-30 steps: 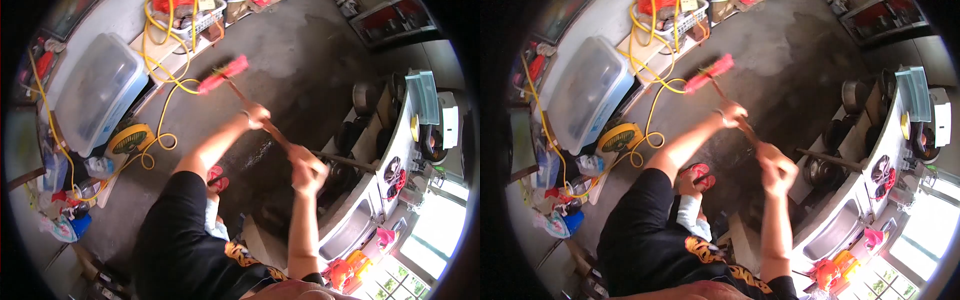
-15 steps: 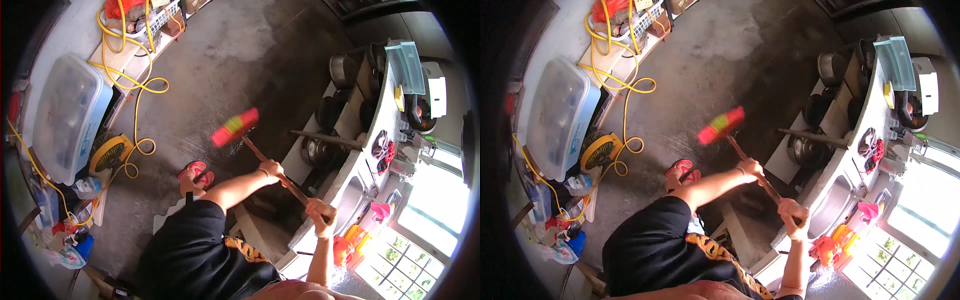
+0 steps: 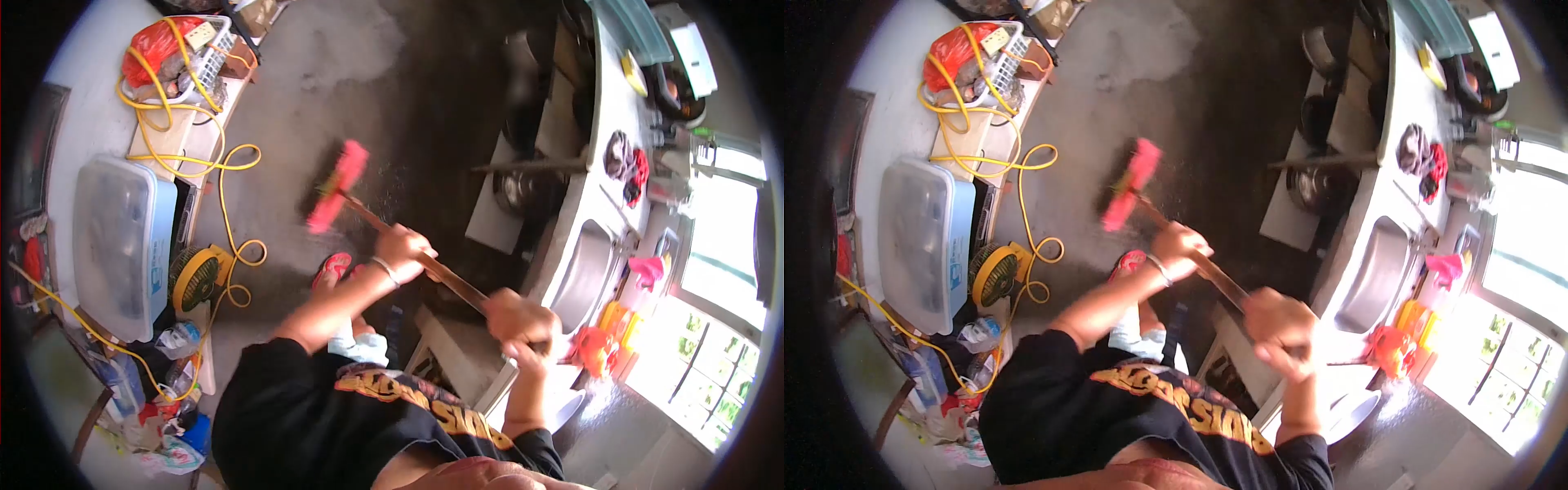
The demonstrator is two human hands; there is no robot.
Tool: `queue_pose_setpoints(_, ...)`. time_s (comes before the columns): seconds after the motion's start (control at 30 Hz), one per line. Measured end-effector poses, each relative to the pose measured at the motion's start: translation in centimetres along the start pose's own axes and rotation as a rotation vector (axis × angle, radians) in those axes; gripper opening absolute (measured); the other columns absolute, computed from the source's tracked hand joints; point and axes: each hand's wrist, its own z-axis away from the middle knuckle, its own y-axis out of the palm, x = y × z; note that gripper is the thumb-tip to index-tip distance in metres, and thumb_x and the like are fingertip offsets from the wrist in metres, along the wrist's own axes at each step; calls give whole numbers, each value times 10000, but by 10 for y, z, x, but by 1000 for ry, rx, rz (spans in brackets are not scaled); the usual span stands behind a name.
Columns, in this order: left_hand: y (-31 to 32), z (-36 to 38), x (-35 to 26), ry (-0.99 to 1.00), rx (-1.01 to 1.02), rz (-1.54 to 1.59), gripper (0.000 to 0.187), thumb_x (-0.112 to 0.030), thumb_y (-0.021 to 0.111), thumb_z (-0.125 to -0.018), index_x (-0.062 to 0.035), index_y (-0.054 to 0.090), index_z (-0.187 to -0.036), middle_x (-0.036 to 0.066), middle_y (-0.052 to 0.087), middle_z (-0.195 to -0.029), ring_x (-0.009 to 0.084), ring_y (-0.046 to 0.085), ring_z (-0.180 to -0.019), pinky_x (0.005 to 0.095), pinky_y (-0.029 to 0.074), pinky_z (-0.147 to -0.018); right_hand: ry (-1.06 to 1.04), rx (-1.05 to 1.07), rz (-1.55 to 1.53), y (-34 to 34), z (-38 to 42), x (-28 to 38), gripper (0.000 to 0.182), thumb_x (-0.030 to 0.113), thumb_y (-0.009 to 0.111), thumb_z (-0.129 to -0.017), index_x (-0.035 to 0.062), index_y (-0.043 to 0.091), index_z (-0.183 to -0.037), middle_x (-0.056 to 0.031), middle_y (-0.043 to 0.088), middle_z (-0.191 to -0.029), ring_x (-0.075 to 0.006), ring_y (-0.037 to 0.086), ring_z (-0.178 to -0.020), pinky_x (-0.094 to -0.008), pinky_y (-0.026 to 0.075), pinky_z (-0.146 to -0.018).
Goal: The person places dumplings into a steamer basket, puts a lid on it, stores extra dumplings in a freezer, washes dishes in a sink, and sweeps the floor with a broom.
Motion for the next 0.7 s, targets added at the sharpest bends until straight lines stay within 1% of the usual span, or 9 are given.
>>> queue_pose_setpoints(0.03,-2,9,33,-114,39,72,217,-295,643,-675,-87,644,-613,104,596,-610,308,576,-635,415,457,-639,73,3,-54,5,2,-20,320,154,596,-742,41,437,-488,-75,459,-527,-264,463,-520,-399,371,-600)
queue_pose_setpoints(0.13,-18,43,130,-127,130,-380,190,-309,609,-736,-132,676,-734,77,643,-771,254,578,-805,409,430,-782,98,74,-141,33,5,-112,294,91,579,-786,10,439,-541,-77,454,-548,-262,436,-533,-394,395,-658)
queue_pose_setpoints(0.17,-10,52,173,-114,285,-396,172,-305,598,-742,-154,681,-734,70,642,-788,263,572,-826,406,426,-800,112,0,-215,40,10,-128,307,90,582,-789,6,428,-538,-78,447,-548,-256,427,-533,-388,393,-660)
queue_pose_setpoints(0.2,-3,54,185,-38,304,-327,167,-311,602,-734,-169,688,-751,55,644,-792,264,581,-830,413,438,-791,129,-70,-289,42,15,-136,320,89,586,-792,2,416,-535,-79,441,-549,-251,418,-532,-381,391,-663)
queue_pose_setpoints(0.27,19,37,130,-224,371,-322,143,-296,626,-705,-186,693,-769,43,646,-799,258,590,-840,410,456,-780,170,-180,-229,25,35,-128,340,70,577,-781,0,383,-510,-78,429,-525,-233,425,-527,-379,370,-626)
queue_pose_setpoints(0.33,86,31,113,-119,384,-55,167,-260,680,-635,-197,692,-790,61,638,-825,278,590,-845,389,470,-781,249,-26,-75,-2,59,-102,320,46,570,-748,3,381,-493,-79,432,-511,-230,436,-514,-382,375,-629)
queue_pose_setpoints(0.47,210,9,42,5,311,83,181,-294,656,-671,-154,666,-785,50,629,-824,256,581,-848,374,463,-792,332,-212,100,-52,100,-51,193,26,556,-625,1,421,-488,-77,459,-512,-223,475,-503,-375,407,-684)
queue_pose_setpoints(0.53,223,-9,-4,-46,350,181,242,-369,585,-763,-143,668,-787,73,636,-835,271,585,-861,393,452,-798,390,-271,205,-61,105,-35,132,25,553,-597,-7,464,-505,-78,477,-521,-221,494,-517,-372,417,-717)
queue_pose_setpoints(0.7,240,-17,-61,-45,241,429,174,-300,585,-794,-140,636,-747,39,616,-808,243,573,-861,388,447,-759,318,36,409,-57,92,8,166,30,600,-607,31,458,-522,-71,464,-545,-277,498,-544,-399,423,-695)
